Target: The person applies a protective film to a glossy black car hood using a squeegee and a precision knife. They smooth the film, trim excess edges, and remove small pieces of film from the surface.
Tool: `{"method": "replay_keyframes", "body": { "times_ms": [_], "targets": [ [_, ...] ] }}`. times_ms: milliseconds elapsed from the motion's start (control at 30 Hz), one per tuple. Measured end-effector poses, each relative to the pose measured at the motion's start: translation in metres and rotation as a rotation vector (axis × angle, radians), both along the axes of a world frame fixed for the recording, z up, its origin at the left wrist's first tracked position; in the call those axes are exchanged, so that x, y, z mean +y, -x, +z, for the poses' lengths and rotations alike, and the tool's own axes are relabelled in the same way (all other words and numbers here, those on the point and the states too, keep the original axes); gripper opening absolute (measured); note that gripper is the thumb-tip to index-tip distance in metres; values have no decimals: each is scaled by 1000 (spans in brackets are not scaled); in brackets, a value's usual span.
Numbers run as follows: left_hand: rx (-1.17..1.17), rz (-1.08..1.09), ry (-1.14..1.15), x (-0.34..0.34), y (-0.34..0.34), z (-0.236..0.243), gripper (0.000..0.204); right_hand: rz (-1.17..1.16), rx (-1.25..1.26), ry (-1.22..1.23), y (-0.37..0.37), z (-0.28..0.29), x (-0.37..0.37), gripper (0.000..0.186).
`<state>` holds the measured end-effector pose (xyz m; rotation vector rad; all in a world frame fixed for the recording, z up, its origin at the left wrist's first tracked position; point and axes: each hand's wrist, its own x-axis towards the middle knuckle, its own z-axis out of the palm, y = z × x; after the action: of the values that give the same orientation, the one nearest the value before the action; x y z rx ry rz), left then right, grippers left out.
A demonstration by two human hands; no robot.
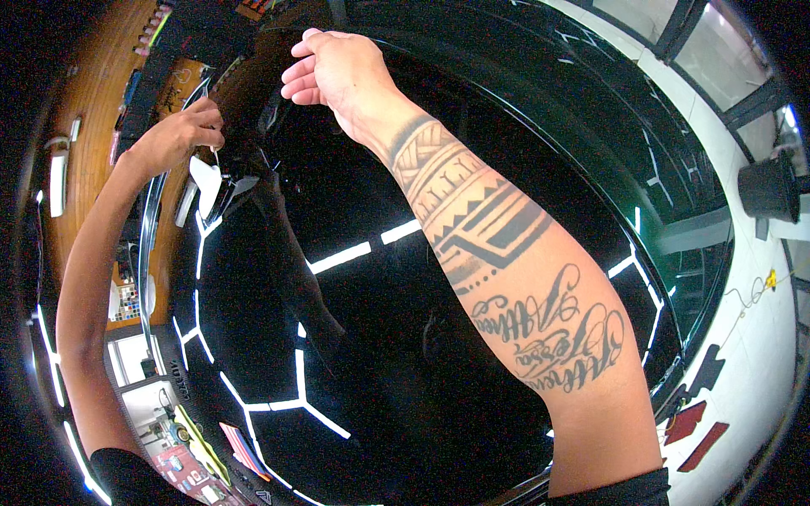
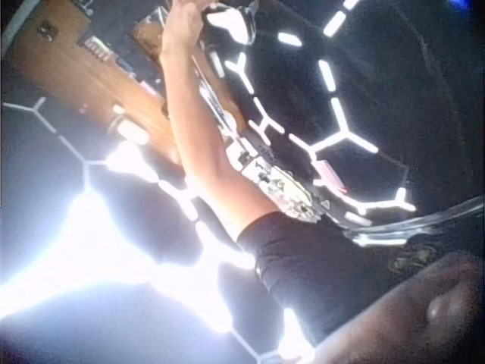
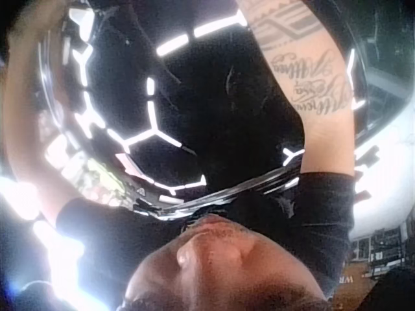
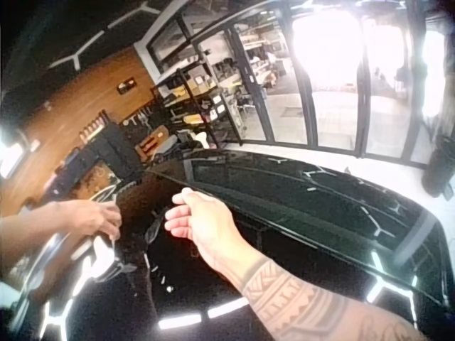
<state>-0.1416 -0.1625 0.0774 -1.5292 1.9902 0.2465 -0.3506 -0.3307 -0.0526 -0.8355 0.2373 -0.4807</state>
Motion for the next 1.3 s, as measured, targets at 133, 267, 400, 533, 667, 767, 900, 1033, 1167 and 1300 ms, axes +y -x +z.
{"method": "replay_keyframes", "body": {
  "times_ms": [133,267,400,533,667,767,900,1033,1167,1300],
  "targets": [
    [45,-13,10,3,-8,-3,14,3,2,-2,0,1,2,38],
    [20,-3,-23,-2,-5,-2,19,1,-9,4,0,-1,1,38],
    [12,-1,-22,-1,-5,-3,23,3,-8,14,0,0,1,39],
    [41,28,-17,-4,-7,-4,19,-44,-59,-42,-4,-3,2,34],
    [59,15,3,3,-15,-6,17,0,6,24,1,0,3,38],
    [50,12,11,3,-15,-4,16,6,6,23,1,1,2,38],
    [-14,81,-31,-3,-7,-2,27,-28,-40,-11,-3,-2,1,35],
    [-23,63,-22,6,-15,-1,22,-31,-55,-46,-6,-2,6,34],
    [28,12,14,3,-23,-2,14,-2,-100,-50,-33,-19,-1,34],
    [-49,109,-32,2,-9,3,26,-4,-105,-42,-34,-22,1,34]
  ]
}}
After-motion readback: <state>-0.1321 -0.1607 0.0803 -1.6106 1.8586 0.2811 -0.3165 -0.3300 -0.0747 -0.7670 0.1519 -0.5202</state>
